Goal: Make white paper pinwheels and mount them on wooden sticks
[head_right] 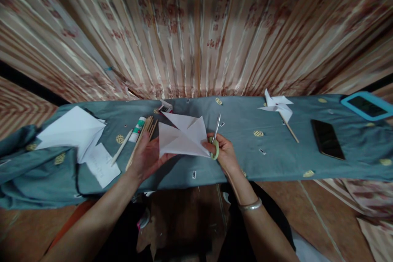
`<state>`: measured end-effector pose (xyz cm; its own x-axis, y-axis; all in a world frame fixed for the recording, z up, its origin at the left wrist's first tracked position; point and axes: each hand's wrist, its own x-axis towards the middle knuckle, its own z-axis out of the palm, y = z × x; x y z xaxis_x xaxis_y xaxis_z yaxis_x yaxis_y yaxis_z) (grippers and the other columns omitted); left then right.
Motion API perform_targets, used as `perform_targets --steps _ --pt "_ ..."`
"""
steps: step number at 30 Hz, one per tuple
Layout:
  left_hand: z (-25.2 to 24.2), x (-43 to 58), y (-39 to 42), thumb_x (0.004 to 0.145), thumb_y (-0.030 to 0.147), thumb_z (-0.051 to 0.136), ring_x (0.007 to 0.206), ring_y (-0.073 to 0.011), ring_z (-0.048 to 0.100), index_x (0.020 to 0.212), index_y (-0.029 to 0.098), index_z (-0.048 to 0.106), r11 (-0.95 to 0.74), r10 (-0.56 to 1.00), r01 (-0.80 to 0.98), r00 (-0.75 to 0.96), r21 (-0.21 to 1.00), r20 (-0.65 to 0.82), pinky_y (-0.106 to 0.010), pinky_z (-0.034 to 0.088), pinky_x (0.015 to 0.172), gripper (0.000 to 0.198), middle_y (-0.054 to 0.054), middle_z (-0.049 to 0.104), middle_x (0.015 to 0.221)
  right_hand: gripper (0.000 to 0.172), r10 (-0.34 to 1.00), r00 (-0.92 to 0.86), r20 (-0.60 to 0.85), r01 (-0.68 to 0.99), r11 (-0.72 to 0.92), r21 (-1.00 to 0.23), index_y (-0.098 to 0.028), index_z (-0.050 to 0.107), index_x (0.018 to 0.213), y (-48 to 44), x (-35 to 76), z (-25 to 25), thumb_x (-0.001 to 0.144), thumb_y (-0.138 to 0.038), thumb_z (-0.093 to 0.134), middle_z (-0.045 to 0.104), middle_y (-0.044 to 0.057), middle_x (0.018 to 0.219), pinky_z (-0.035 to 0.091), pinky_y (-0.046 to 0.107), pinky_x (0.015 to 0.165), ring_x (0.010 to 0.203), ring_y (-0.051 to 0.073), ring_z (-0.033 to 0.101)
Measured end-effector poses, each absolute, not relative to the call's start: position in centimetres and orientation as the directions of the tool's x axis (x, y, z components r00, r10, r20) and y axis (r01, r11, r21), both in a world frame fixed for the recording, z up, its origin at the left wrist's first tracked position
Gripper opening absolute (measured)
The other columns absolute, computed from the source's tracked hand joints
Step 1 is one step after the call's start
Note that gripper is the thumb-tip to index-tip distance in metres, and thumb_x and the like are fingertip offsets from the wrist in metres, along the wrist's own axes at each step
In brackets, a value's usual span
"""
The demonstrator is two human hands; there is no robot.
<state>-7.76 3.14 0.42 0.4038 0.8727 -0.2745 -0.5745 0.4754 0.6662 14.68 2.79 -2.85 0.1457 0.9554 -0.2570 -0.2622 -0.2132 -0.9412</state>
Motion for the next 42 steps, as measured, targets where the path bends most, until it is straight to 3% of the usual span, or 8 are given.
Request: perform_targets --steps 3,7,13,18,23,29,36,42 --pt "0.2 -6.9 2.7 0.068 0.061 0.073 0.127 -0.0319 0.05 0.113 0.022 0.065 0.411 0.898 -0.598 0.398 0.688 -0.189 -0.049 0.046 0.1 0.06 -0.009 0.065 0.124 0.044 0.946 0.22 -0.236 -0.325 -0.157 -0.933 -0.021 0.066 0.077 2.9 13.3 -3.1 0.043 -0.032 0.09 0.059 -0.007 0.063 0.039 0.022 0.052 0.054 0.008 0.048" --pt "-0.2 -5.5 2.2 0.066 0.039 0.082 0.118 -0.0294 0.057 0.116 0.023 0.063 0.359 0.921 -0.528 0.335 0.77 -0.199 -0.048 0.045 0.1 0.055 -0.008 0.066 0.122 0.047 0.953 0.22 -0.209 -0.307 -0.136 -0.942 -0.021 0.064 0.079 2.6 11.8 -3.3 0.041 -0.03 0.09 0.059 -0.009 0.061 0.04 0.022 0.05 0.052 0.009 0.048" --pt "-1.4 -4.6 2.7 0.06 0.027 0.082 0.101 -0.026 0.065 0.113 0.018 0.063 0.232 0.967 -0.438 0.007 0.869 -0.254 -0.042 0.049 0.093 0.056 -0.008 0.071 0.108 0.048 0.974 0.124 -0.188 -0.242 -0.154 -0.958 -0.021 0.064 0.081 2.1 10.9 -3.3 0.044 -0.035 0.09 0.062 -0.006 0.064 0.044 0.023 0.053 0.055 0.01 0.053" --pt "-1.7 -6.0 3.9 0.061 0.028 0.079 0.091 -0.0242 0.067 0.097 0.016 0.067 0.071 0.982 -0.234 -0.157 0.97 -0.11 -0.039 0.051 0.087 0.04 -0.008 0.073 0.095 0.044 0.977 -0.105 -0.186 -0.114 -0.198 -0.974 -0.02 0.067 0.089 0.9 11.4 -2.7 0.06 -0.05 0.082 0.067 -0.001 0.066 0.046 0.025 0.054 0.059 0.014 0.061" --pt "-1.9 -7.9 5.2 0.062 0.029 0.082 0.095 -0.0239 0.066 0.104 0.019 0.066 -0.02 0.969 -0.088 -0.247 0.996 -0.003 -0.038 0.052 0.088 0.046 -0.007 0.071 0.101 0.051 0.888 -0.384 -0.255 -0.078 -0.306 -0.949 -0.018 0.067 0.094 -0.8 11.4 -2.8 0.068 -0.061 0.073 0.072 0.004 0.073 0.045 0.022 0.05 0.062 0.014 0.065" --pt "-2.3 -8.6 5.9 0.063 0.03 0.082 0.091 -0.024 0.067 0.101 0.019 0.068 -0.05 0.959 -0.078 -0.284 0.996 0.027 -0.037 0.053 0.086 0.041 -0.006 0.072 0.1 0.049 0.81 -0.49 -0.323 -0.022 -0.381 -0.924 -0.017 0.067 0.094 -1.9 10.6 -3.5 0.069 -0.058 0.075 0.069 0.002 0.071 0.045 0.021 0.05 0.059 0.012 0.063" --pt "-1.5 -7.7 5.3 0.061 0.025 0.082 0.1 -0.0255 0.065 0.109 0.019 0.064 -0.039 0.961 -0.109 -0.276 0.993 0.007 -0.036 0.052 0.086 0.052 -0.006 0.071 0.1 0.05 0.812 -0.479 -0.333 -0.006 -0.383 -0.924 -0.016 0.066 0.093 -1.8 10.5 -3.6 0.071 -0.06 0.072 0.069 0.003 0.069 0.045 0.02 0.048 0.058 0.012 0.062" --pt "-1.3 -7.2 4.9 0.064 0.025 0.082 0.093 -0.0239 0.065 0.114 0.019 0.061 -0.022 0.969 -0.103 -0.248 0.994 -0.005 -0.038 0.051 0.089 0.054 -0.005 0.07 0.096 0.05 0.819 -0.472 -0.326 -0.033 -0.386 -0.922 -0.015 0.066 0.093 -1.8 10.6 -3.8 0.072 -0.06 0.072 0.068 0.003 0.067 0.044 0.02 0.048 0.056 0.012 0.061"
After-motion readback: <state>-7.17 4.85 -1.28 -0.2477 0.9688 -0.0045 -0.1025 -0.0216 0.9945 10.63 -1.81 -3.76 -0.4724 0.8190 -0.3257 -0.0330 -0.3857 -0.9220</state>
